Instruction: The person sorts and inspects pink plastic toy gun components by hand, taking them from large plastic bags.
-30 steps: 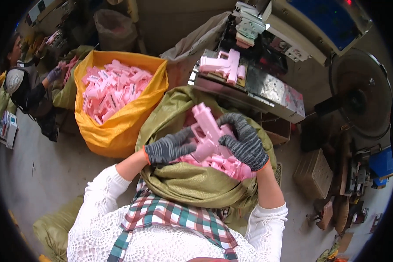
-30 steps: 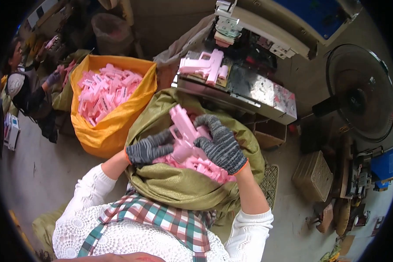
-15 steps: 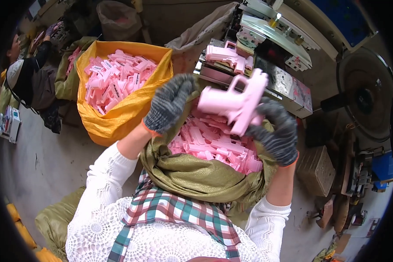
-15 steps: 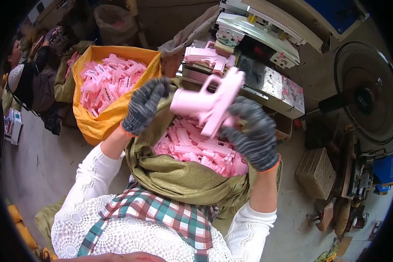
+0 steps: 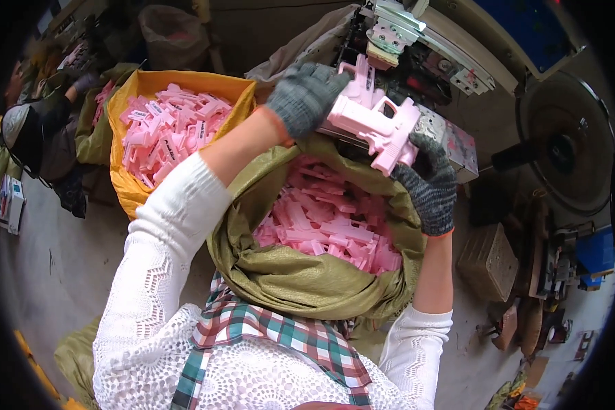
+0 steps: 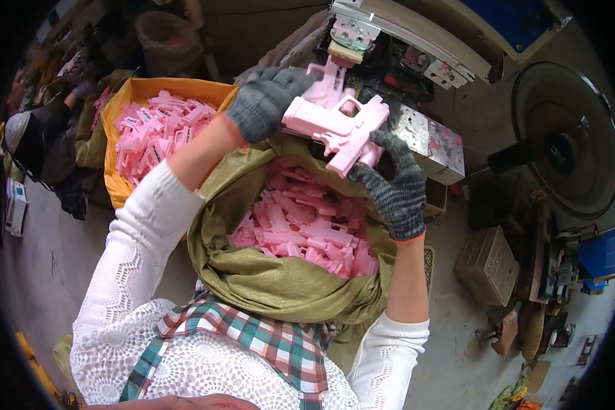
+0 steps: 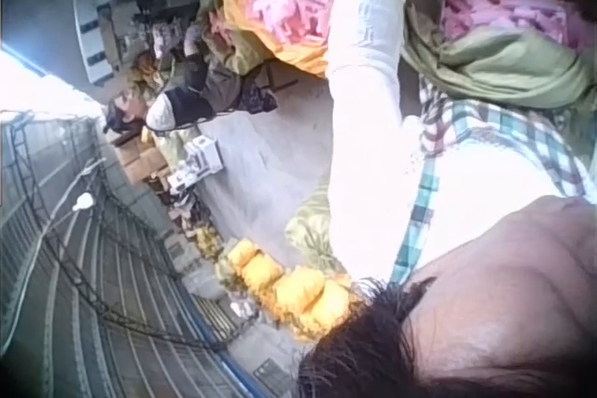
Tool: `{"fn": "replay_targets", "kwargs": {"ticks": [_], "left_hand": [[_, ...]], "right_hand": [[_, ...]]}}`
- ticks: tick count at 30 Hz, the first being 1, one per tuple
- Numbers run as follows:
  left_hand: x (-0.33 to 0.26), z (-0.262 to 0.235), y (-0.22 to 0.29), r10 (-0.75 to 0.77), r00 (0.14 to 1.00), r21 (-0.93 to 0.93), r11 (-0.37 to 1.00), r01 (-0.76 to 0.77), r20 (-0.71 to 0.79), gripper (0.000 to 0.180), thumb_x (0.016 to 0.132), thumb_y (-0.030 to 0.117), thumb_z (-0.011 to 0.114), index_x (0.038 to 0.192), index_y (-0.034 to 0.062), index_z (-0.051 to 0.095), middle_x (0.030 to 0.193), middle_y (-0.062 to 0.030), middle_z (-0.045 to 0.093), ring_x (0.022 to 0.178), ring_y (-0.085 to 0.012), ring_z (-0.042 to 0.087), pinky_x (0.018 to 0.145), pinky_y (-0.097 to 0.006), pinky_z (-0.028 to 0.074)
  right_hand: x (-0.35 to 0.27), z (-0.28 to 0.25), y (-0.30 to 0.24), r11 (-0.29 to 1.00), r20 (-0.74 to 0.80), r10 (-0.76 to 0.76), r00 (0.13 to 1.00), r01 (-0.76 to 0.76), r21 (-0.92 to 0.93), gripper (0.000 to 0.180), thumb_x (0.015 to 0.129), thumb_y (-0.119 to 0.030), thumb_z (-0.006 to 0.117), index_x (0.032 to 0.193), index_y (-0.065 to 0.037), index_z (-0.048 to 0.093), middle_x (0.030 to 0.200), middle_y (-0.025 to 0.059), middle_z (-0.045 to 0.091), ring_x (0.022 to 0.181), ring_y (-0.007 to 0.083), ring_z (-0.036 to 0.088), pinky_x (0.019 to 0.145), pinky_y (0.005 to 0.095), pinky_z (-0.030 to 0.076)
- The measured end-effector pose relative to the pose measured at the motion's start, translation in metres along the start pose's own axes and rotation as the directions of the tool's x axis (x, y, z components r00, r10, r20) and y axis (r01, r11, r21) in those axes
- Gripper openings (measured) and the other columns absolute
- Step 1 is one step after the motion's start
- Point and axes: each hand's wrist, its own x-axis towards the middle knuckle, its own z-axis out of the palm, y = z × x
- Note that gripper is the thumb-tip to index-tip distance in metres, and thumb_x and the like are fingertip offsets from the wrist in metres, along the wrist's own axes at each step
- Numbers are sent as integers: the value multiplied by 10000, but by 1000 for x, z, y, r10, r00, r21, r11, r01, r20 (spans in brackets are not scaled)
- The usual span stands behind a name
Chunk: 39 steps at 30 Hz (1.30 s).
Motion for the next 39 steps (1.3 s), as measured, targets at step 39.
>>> {"fn": "replay_targets", "kwargs": {"ticks": [39], "left_hand": [[-148, -54, 58, -249, 895, -769, 459, 445, 370, 593, 786, 221, 693, 1277, 10, 436, 1197, -157, 537, 1072, -254, 531, 939, -351, 398]], "right_hand": [[-7, 7, -29, 997, 309, -64, 949, 73, -15, 356, 727, 72, 595, 1061, -48, 612, 1025, 91, 648, 942, 198, 618, 849, 293, 482]]}}
